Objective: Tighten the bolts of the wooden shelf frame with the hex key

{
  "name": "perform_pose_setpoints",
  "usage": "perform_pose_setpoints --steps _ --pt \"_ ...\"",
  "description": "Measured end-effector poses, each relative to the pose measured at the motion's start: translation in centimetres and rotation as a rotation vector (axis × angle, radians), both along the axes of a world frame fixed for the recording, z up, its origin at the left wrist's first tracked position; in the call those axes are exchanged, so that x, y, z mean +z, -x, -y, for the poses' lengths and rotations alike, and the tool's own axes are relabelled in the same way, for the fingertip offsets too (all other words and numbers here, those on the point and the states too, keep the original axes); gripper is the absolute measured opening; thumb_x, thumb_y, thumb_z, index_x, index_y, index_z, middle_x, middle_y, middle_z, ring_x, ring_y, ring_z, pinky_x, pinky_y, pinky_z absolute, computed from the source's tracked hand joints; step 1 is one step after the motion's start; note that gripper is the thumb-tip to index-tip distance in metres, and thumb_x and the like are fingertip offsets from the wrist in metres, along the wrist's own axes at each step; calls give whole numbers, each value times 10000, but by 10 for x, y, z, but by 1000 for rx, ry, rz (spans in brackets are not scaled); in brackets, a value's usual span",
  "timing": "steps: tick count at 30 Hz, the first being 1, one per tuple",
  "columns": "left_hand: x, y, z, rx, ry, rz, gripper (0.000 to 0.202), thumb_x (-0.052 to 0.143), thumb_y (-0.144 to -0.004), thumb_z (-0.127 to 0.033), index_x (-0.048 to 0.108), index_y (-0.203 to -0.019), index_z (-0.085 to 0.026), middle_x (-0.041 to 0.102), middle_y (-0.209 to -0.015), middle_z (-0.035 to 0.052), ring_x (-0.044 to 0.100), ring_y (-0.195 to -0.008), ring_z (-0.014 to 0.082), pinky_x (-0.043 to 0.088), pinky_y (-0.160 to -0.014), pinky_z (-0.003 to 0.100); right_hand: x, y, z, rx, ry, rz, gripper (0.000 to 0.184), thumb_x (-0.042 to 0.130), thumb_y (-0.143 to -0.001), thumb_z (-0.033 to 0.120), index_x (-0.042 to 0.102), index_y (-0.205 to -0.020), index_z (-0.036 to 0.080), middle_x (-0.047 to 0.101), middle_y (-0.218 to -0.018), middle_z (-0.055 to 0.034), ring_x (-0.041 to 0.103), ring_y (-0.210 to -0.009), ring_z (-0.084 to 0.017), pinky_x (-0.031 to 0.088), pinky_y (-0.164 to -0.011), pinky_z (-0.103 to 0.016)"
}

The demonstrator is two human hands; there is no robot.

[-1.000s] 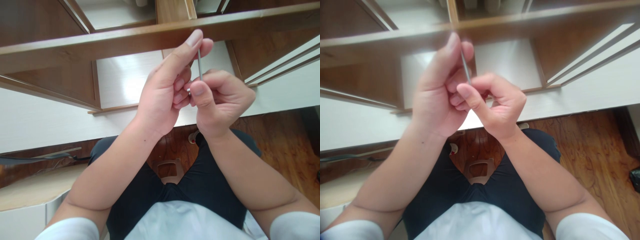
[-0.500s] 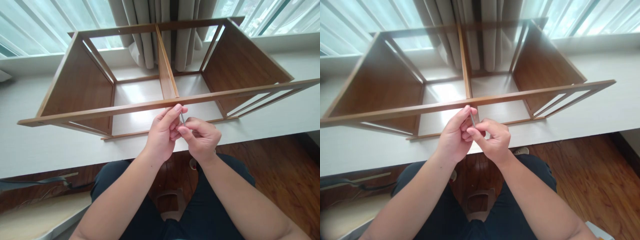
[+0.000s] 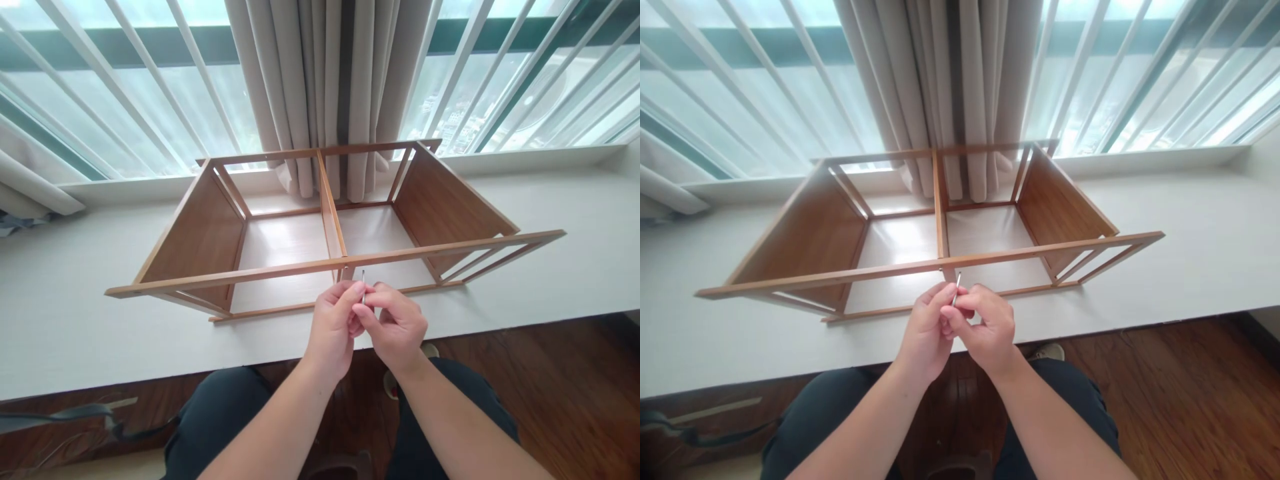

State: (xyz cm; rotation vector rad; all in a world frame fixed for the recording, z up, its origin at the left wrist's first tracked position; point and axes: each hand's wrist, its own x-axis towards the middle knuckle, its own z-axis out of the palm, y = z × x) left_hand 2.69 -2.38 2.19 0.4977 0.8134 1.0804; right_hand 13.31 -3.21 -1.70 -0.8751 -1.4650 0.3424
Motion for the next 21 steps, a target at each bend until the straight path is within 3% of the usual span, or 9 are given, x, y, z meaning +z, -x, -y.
perform_pose_setpoints --steps 4,9,21 --pt "3 0 2 29 -29 9 308 855 -732 -412 738 -732 -127 413 -501 -54 307 -452 23 186 -453 174 2 -4 0 22 -32 13 130 758 -853 91 675 -876 189 652 -763 5 578 -683 -102 477 -625 -248" --pt "3 1 4 49 -56 64 265 829 -764 -381 740 -728 -134 310 -501 -82 274 -439 19 195 -453 174 2 -8 0 12 -44 -13 222 781 -824 70 688 -980 197 691 -881 -26 618 -750 -124 520 -653 -271" --pt "1 4 0 46 42 143 308 845 -750 -415 732 -767 -128 299 -492 -92 272 -447 18 226 -443 151 2 -6 -5 26 -116 7 347 788 -808 30 655 -1071 213 677 -871 -13 605 -743 -116 521 -648 -270"
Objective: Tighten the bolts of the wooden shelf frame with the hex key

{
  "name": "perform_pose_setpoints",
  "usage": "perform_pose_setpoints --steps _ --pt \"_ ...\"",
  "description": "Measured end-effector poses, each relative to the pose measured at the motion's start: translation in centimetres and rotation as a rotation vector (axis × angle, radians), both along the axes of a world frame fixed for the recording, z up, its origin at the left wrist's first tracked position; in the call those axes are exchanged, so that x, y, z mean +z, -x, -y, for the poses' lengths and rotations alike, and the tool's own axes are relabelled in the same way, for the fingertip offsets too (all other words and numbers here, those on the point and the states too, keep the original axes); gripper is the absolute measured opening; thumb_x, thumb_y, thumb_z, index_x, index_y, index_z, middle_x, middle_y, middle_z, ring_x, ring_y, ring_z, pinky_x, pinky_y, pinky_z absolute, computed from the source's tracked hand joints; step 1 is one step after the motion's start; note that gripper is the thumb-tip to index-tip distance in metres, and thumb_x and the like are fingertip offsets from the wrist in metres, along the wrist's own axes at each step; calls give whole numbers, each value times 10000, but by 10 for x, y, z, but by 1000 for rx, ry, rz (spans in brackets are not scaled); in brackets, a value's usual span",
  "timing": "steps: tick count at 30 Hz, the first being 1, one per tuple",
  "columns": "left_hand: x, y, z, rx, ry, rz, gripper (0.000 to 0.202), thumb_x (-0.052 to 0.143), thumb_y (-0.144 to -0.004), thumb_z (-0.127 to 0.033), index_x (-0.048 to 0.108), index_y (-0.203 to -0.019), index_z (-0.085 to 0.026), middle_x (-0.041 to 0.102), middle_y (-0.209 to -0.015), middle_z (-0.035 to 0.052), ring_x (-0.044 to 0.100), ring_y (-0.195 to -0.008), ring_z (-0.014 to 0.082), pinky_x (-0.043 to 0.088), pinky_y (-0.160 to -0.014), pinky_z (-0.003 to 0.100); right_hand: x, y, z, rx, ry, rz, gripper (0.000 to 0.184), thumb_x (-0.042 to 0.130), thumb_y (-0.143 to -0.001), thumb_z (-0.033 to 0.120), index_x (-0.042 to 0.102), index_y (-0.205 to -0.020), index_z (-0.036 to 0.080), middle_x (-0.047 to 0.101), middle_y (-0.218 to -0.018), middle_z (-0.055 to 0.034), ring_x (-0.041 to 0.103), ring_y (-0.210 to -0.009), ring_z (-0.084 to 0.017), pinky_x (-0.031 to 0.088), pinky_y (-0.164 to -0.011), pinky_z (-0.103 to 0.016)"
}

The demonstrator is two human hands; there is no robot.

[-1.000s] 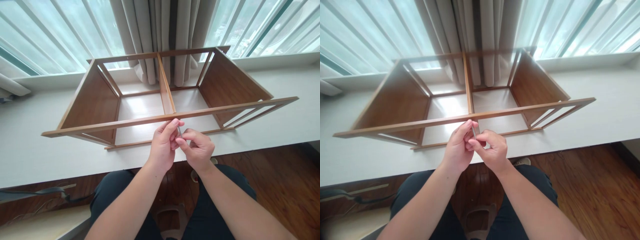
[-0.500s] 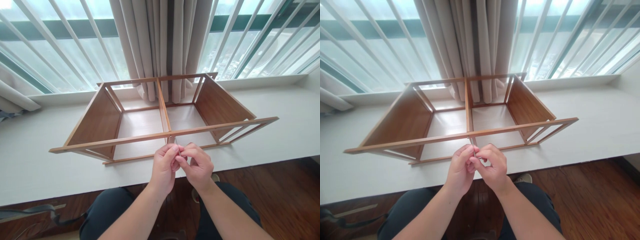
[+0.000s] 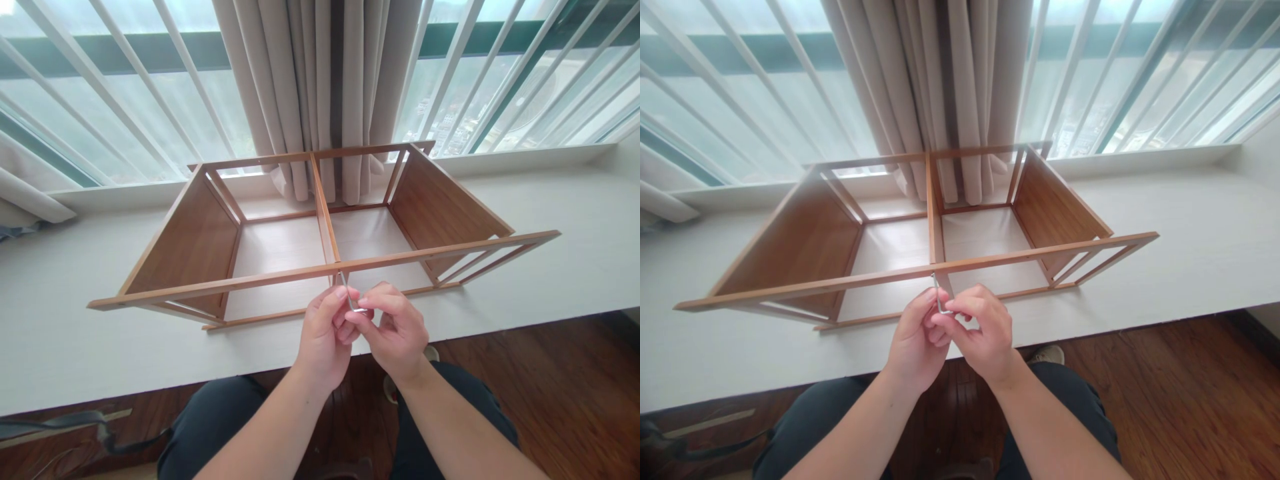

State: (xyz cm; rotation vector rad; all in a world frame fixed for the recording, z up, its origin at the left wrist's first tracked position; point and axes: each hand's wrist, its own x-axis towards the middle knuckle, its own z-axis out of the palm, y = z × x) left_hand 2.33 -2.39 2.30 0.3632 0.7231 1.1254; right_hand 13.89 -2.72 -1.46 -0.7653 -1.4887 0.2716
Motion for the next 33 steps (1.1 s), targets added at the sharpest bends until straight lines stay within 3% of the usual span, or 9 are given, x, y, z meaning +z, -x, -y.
perform_pose_setpoints --steps 5,33 --pt "-2 -1 3 2 42 36 325 861 -721 -422 718 -757 -132 353 -472 -83 261 -440 17 199 -428 148 2 1 0 6 -14 20 303 802 -834 100 654 -1070 220 686 -870 -21 607 -743 -125 523 -642 -283" --pt "12 1 5 -9 158 128 301 876 -690 -360 693 -758 -131 339 -489 -101 236 -436 10 207 -396 134 6 8 -5 34 -66 -33 419 783 -786 -2 662 -1119 223 683 -875 -12 629 -768 -137 529 -676 -301"
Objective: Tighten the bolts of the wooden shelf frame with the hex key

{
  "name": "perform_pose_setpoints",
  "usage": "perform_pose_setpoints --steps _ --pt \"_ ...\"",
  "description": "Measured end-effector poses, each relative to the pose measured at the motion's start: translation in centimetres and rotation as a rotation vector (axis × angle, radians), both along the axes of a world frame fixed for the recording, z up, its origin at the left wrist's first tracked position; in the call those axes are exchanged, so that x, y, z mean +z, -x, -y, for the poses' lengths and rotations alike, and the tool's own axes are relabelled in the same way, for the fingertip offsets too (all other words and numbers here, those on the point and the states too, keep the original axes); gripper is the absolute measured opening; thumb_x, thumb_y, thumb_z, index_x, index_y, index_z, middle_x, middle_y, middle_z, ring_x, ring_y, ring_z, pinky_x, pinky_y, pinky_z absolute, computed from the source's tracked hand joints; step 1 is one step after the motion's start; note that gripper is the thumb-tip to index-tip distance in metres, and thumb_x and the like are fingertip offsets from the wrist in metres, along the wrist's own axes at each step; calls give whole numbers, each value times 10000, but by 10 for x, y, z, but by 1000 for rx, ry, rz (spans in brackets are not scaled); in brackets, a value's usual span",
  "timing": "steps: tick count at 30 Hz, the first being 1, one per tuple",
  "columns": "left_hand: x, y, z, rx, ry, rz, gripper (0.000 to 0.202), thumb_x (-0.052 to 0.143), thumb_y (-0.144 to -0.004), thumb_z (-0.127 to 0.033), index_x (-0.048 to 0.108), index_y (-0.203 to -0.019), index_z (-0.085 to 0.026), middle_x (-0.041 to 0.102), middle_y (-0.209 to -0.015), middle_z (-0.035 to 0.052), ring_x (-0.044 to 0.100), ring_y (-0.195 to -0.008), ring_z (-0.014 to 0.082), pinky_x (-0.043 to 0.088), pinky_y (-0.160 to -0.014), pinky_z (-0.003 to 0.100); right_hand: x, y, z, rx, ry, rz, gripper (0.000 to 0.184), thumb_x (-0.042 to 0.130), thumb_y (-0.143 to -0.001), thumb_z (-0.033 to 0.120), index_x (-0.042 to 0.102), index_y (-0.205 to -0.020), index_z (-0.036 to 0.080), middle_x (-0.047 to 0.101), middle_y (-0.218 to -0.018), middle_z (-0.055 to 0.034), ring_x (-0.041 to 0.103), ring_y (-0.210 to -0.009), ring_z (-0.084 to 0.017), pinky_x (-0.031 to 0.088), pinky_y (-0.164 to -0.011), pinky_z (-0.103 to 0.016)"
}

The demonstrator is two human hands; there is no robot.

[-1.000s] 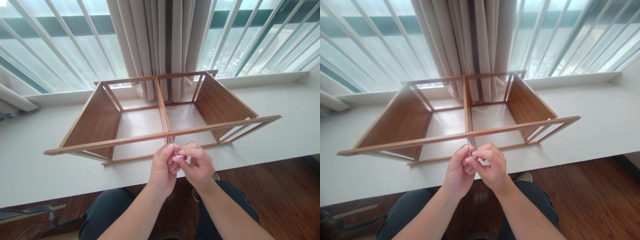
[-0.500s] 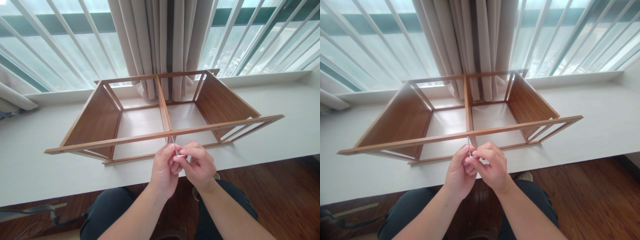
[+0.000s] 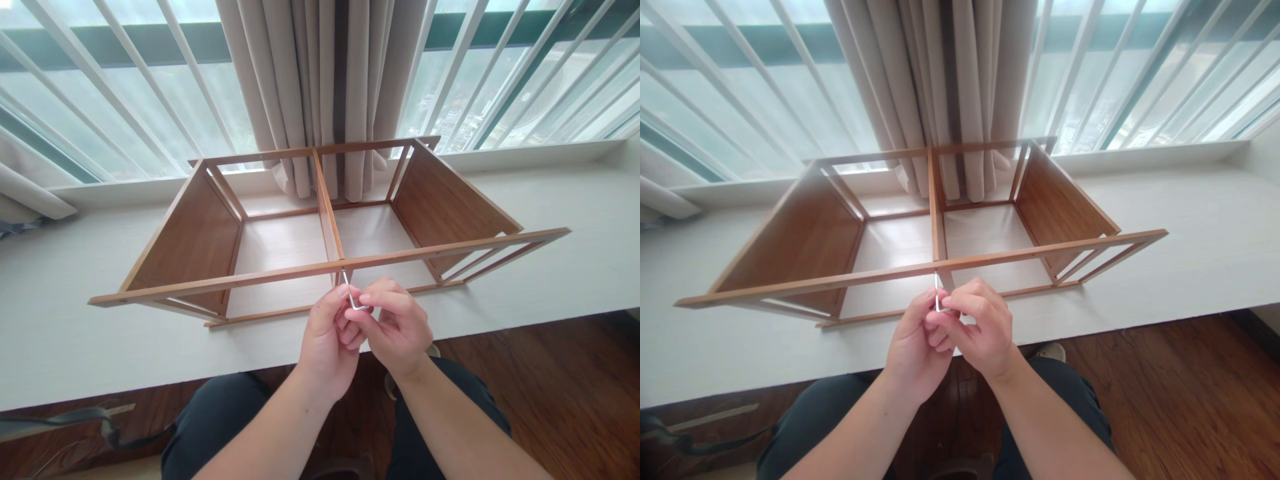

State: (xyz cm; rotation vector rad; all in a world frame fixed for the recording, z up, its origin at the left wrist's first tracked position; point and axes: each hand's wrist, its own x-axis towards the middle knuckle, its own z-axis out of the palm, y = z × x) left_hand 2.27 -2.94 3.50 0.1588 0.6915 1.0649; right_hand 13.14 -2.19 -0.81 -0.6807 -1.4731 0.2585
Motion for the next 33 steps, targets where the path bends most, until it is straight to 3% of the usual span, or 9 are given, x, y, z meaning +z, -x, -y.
perform_pose_setpoints --steps 10,20,27,33 --pt "3 6 -4 -40 -4 36 284 870 -730 -361 711 -747 -126 368 -502 -91 219 -448 6 211 -397 126 1 8 -1 -48 15 -32 301 817 -818 110 624 -1013 236 683 -860 -4 653 -754 -134 552 -662 -294" --pt "-1 7 -5 -60 -55 -30 324 888 -715 -381 693 -746 -124 265 -513 -110 202 -458 10 189 -403 128 -3 10 5 -51 78 -74 285 796 -754 -15 644 -884 187 674 -820 -7 615 -727 -116 497 -632 -264" --pt "-2 9 -7 -75 -145 -110 335 861 -750 -403 666 -723 -132 317 -500 -95 229 -449 16 182 -407 137 1 17 5 41 187 -133 256 757 -826 18 583 -706 162 649 -675 21 556 -655 -80 465 -629 -235" --pt "3 11 -9 -92 -154 -162 345 873 -741 -364 625 -690 -130 320 -490 -99 231 -442 11 182 -407 137 1 18 5 69 228 -134 262 731 -873 74 586 -674 165 658 -635 17 540 -619 -82 444 -614 -232"
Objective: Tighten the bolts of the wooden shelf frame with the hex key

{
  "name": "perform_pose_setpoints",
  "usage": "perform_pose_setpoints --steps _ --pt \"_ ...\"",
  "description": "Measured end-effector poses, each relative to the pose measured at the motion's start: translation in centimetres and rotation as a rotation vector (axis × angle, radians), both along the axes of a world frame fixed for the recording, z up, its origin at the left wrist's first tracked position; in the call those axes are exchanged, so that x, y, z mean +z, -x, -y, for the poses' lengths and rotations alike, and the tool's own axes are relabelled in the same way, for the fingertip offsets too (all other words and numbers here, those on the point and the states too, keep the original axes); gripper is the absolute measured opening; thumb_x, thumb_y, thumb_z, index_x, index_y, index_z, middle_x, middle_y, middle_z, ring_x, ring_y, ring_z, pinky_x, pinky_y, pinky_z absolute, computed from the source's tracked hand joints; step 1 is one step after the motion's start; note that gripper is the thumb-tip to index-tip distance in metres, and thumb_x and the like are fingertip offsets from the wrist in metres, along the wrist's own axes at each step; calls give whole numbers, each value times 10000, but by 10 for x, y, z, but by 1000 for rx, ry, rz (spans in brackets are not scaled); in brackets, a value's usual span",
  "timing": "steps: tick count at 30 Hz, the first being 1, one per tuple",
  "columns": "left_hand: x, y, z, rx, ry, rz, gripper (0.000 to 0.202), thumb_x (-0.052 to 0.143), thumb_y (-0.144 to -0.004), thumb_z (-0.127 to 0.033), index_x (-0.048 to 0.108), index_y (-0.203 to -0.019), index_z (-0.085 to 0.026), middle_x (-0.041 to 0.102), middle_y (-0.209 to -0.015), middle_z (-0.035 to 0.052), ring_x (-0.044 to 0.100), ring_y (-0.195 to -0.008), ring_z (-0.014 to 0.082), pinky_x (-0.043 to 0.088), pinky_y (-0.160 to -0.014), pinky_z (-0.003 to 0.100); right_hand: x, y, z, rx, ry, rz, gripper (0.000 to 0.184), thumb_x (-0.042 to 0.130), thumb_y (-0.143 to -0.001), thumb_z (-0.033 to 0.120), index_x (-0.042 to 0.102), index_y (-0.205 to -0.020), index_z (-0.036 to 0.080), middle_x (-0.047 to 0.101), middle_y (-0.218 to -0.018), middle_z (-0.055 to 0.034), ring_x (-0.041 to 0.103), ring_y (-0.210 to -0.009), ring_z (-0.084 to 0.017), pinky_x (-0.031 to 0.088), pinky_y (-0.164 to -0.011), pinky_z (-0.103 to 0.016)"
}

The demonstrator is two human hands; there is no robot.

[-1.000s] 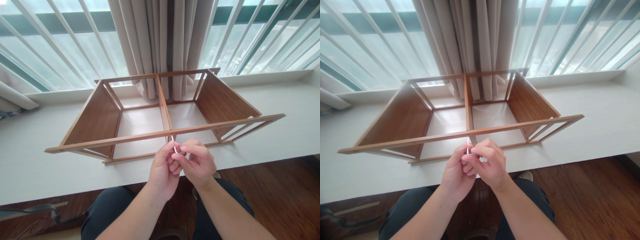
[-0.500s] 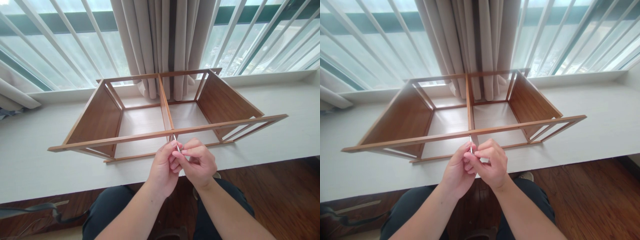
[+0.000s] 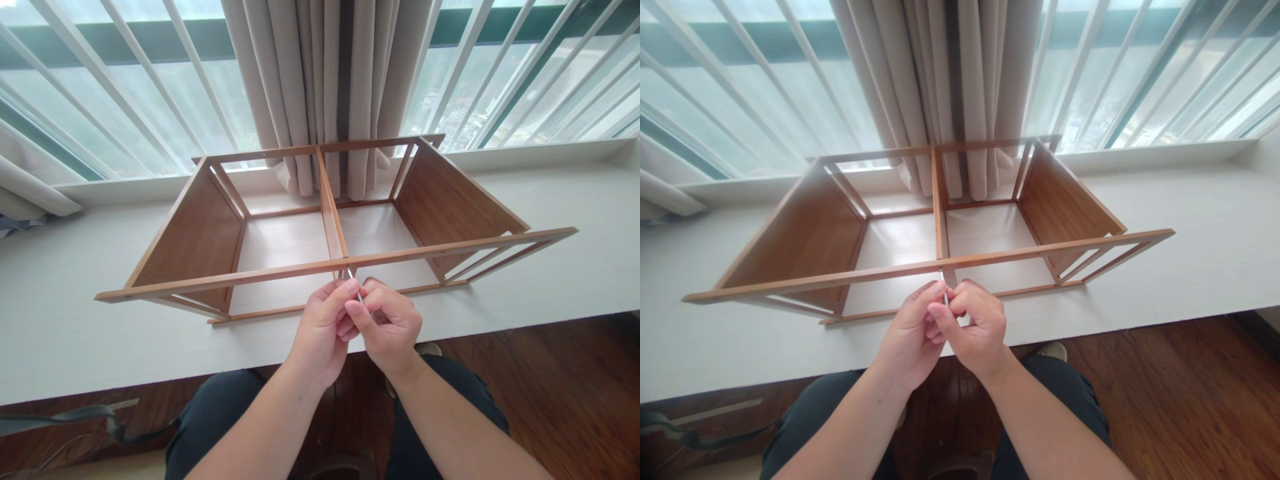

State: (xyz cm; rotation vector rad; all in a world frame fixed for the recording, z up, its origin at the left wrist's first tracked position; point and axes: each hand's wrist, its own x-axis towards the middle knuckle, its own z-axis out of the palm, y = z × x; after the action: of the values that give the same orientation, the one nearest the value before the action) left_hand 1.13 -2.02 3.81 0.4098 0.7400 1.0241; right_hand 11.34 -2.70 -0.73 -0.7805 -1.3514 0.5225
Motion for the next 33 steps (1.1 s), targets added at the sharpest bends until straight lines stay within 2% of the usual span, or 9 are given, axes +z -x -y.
perform_pose_setpoints --steps 12,16,19,26,33 --pt "0 2 0 -33 -38 2 278 830 -792 -365 711 -716 -126 383 -509 -68 252 -449 16 170 -427 161 -6 -6 -4 39 -51 -1 197 784 -878 220 609 -800 176 651 -714 -6 563 -670 -114 457 -635 -269" --pt "2 3 1 -29 -46 -25 268 827 -791 -361 733 -715 -122 418 -525 -53 273 -454 12 180 -437 160 -11 -8 -4 44 -52 -22 196 801 -857 212 608 -853 182 614 -743 2 553 -687 -112 459 -641 -268" --pt "2 3 0 -8 -64 -24 238 802 -809 -341 748 -720 -127 347 -503 -68 256 -453 16 177 -435 158 -12 -8 -3 45 -43 -52 203 800 -847 183 609 -914 189 587 -758 14 545 -700 -104 457 -651 -262" --pt "1 2 0 -17 -60 -2 214 753 -845 -316 749 -734 -133 257 -523 -82 209 -473 27 163 -433 161 -10 -8 -2 8 -53 -50 268 771 -838 103 596 -1012 210 638 -860 -7 598 -780 -119 503 -694 -267" --pt "-2 3 1 -48 -45 -7 232 735 -857 -332 735 -731 -136 276 -523 -74 237 -467 31 176 -437 166 -11 -8 -2 -22 -104 -7 373 748 -843 76 549 -1115 235 640 -878 11 631 -762 -111 540 -683 -263"
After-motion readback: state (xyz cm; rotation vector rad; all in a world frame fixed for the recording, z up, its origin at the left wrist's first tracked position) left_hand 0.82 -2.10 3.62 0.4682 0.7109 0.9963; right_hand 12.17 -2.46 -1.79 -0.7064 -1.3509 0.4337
